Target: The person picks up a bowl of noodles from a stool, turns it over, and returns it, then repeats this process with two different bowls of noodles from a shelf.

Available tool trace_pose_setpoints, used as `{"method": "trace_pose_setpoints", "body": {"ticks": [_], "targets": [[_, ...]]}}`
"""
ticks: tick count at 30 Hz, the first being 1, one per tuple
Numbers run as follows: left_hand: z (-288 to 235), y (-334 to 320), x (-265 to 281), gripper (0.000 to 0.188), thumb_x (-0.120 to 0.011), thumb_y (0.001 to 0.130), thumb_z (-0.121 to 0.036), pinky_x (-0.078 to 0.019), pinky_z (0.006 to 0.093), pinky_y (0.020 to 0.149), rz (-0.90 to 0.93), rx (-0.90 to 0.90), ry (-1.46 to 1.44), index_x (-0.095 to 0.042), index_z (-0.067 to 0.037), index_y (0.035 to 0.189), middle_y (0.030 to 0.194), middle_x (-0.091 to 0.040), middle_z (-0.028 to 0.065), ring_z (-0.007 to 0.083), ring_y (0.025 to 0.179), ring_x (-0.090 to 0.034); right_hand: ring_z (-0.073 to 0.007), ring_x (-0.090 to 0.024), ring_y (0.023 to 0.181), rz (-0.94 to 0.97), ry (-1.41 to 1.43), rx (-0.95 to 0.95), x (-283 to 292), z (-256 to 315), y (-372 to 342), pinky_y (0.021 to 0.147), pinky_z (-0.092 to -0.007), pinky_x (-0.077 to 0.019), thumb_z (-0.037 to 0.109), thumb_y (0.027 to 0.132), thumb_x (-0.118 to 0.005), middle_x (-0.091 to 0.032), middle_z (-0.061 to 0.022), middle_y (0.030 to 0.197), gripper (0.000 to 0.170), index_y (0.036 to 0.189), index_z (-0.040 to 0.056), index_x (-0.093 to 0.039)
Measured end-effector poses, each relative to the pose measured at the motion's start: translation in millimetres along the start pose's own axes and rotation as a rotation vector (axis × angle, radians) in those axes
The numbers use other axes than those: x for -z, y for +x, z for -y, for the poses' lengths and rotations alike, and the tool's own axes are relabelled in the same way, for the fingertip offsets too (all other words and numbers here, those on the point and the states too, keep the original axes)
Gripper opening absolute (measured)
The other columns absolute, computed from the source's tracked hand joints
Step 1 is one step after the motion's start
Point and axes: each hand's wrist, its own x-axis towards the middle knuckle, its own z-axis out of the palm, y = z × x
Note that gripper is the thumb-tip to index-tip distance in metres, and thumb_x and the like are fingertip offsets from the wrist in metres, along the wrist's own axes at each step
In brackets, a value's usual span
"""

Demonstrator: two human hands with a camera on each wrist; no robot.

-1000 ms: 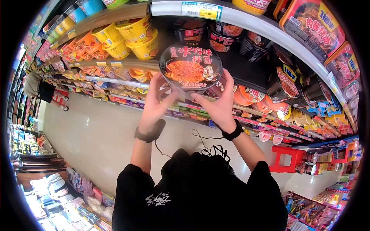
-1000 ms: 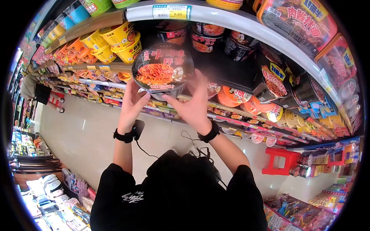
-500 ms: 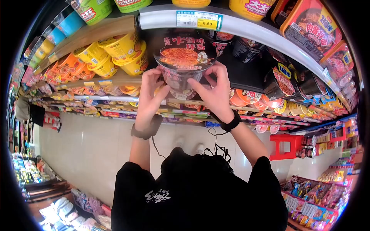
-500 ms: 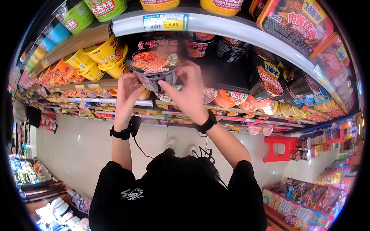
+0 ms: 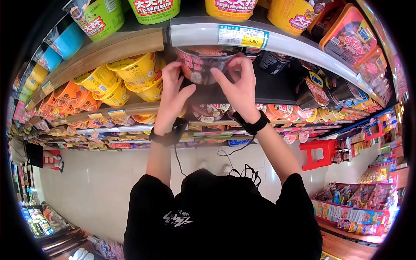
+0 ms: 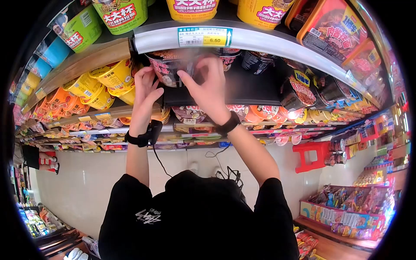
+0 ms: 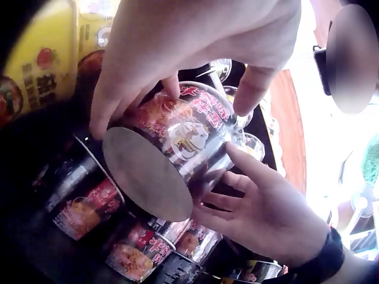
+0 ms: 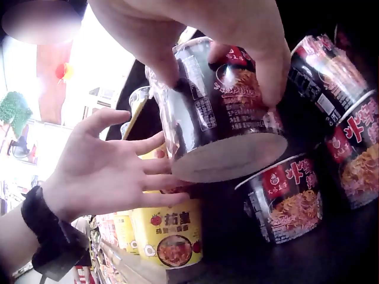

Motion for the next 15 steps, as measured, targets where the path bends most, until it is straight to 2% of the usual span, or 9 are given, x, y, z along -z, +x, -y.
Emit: {"method": "trace_pose_setpoints", "body": {"ticks": [3,11,14,15], "targets": [[6.5,11.6,5.3,0.06,-0.058,0.079,-0.001,-0.0177,0.0363,0.111,0.006,0.007,-0.043,-0.028,-0.007,0.131,0.134,-0.036,0.0124,0.0232,0.132,-0.03,-0.0118,-0.05,0.098,-0.015,-0.037,-0.004,-5.5,-8.9,9.6,0.085,-0.0258,-0.048,0.007,0.078,-0.076,-0.047,-0.0065,0.108,0.035,0.093,0.0003,-0.045],[16.6,36.3,12.9,0.062,-0.053,0.073,0.003,-0.0208,0.0305,0.108,0.041,0.011,-0.089,-0.028,-0.006,0.13,0.133,-0.038,0.0128,0.0219,0.128,-0.033,-0.009,-0.051,0.083,0.0,-0.122,-0.006,-17.3,-24.1,33.5,0.074,-0.0233,-0.0466,0.006,0.08,-0.073,-0.051,-0.0055,0.098,0.03,0.096,-0.0004,-0.048],[20.8,44.6,13.0,0.068,-0.053,0.072,0.001,-0.0187,0.0318,0.109,0.023,-0.002,-0.079,-0.025,-0.005,0.134,0.135,-0.037,0.013,0.0229,0.13,-0.031,-0.0084,-0.051,0.08,0.02,-0.06,0.026,-24.2,-39.2,44.5,0.072,-0.0232,-0.0464,0.007,0.081,-0.071,-0.052,-0.0053,0.096,0.028,0.1,-0.0014,-0.052],[22.9,46.6,14.1,0.072,-0.052,0.071,0.002,-0.0149,0.0347,0.111,0.007,0.02,-0.05,-0.024,-0.006,0.137,0.14,-0.033,0.0143,0.0245,0.134,-0.026,-0.0084,-0.051,0.079,0.027,-0.027,0.048,-26.0,-44.1,46.5,0.072,-0.0232,-0.0463,0.007,0.081,-0.071,-0.053,-0.0052,0.096,0.028,0.101,-0.0018,-0.053]]}}
